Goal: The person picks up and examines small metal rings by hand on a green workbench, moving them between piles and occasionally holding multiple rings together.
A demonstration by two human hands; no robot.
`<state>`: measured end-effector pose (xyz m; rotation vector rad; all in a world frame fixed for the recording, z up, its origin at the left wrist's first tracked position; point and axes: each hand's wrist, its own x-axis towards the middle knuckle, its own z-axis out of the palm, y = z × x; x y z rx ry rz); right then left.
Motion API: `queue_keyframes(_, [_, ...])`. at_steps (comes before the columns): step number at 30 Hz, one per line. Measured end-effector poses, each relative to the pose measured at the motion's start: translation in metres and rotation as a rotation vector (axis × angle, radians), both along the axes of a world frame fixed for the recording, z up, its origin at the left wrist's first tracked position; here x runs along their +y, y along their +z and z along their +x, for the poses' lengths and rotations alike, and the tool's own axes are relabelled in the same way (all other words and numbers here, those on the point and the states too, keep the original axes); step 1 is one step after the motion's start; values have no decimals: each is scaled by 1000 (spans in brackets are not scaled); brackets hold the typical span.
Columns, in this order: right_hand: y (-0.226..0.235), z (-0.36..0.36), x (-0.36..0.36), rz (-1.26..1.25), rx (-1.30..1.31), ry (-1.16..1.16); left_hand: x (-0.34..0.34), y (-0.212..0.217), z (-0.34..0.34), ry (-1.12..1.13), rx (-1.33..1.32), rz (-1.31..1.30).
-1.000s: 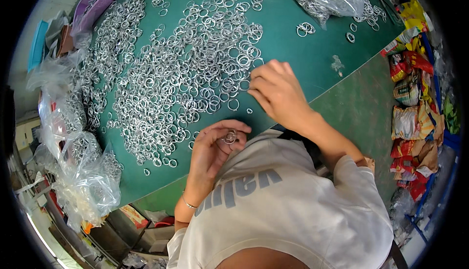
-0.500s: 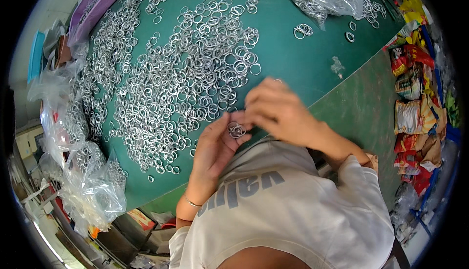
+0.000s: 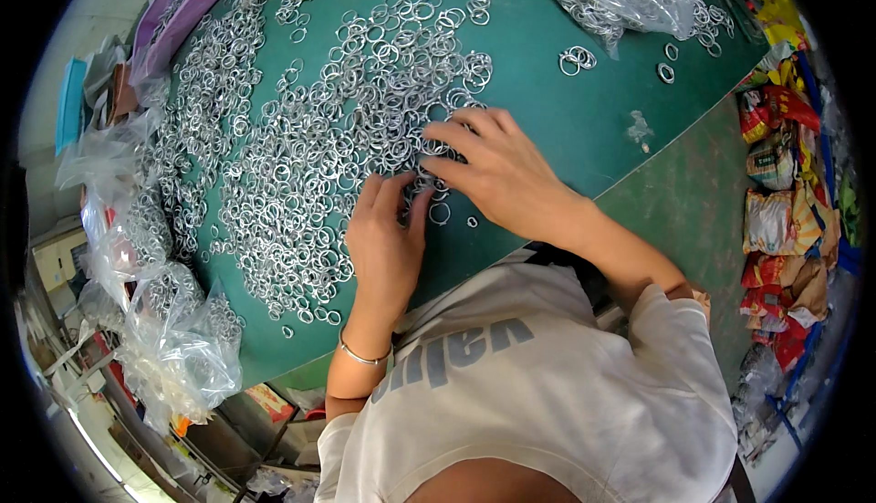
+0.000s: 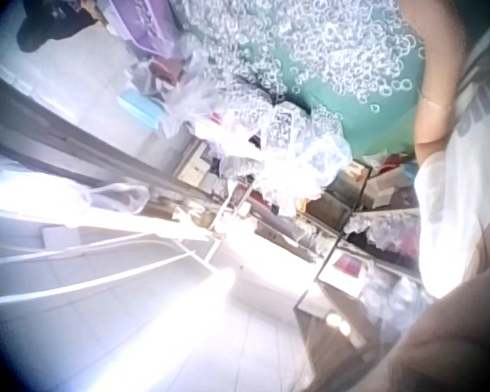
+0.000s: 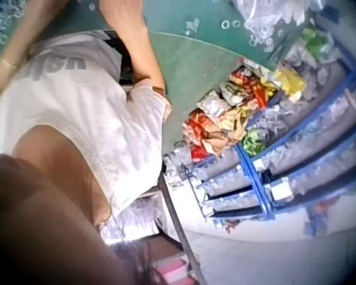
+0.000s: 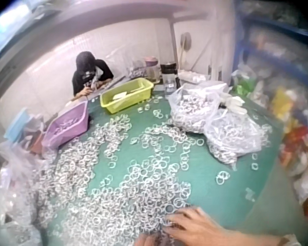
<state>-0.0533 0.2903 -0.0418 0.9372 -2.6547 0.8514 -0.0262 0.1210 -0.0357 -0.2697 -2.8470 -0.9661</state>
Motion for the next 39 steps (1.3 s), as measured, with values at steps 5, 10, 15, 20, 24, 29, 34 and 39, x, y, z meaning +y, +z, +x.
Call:
queue_keyframes(5, [3,-4,9,-19,-20,-59,-25,5,1,16,-77,309])
queue_keyframes(10, [7,5,26,-193,-221,-127,-43,-4,7,210,-218,490])
queue_keyframes(15, [17,18,13,-1238,-1092,-126,-41,3,14,235,-615,1016])
queue_keyframes(20, [9,25,-11,-503,-646,-99,-40,6,21,254,-696,1105])
queue_keyframes(24, [-6,27,-30,-122,-223,-135,-43,4,25,270,-711,1161])
queue_keyframes(29, [2,12,-13,-855,-932,-112,-45,1,33,243,-686,1194])
queue_keyframes(34, [22,11,-14,-1446,-1551,140,-40,10,35,200,-680,1188])
queue_keyframes(39, [8,16,-21,-1399,-1623,57,-43,3,34,179,-809,1370])
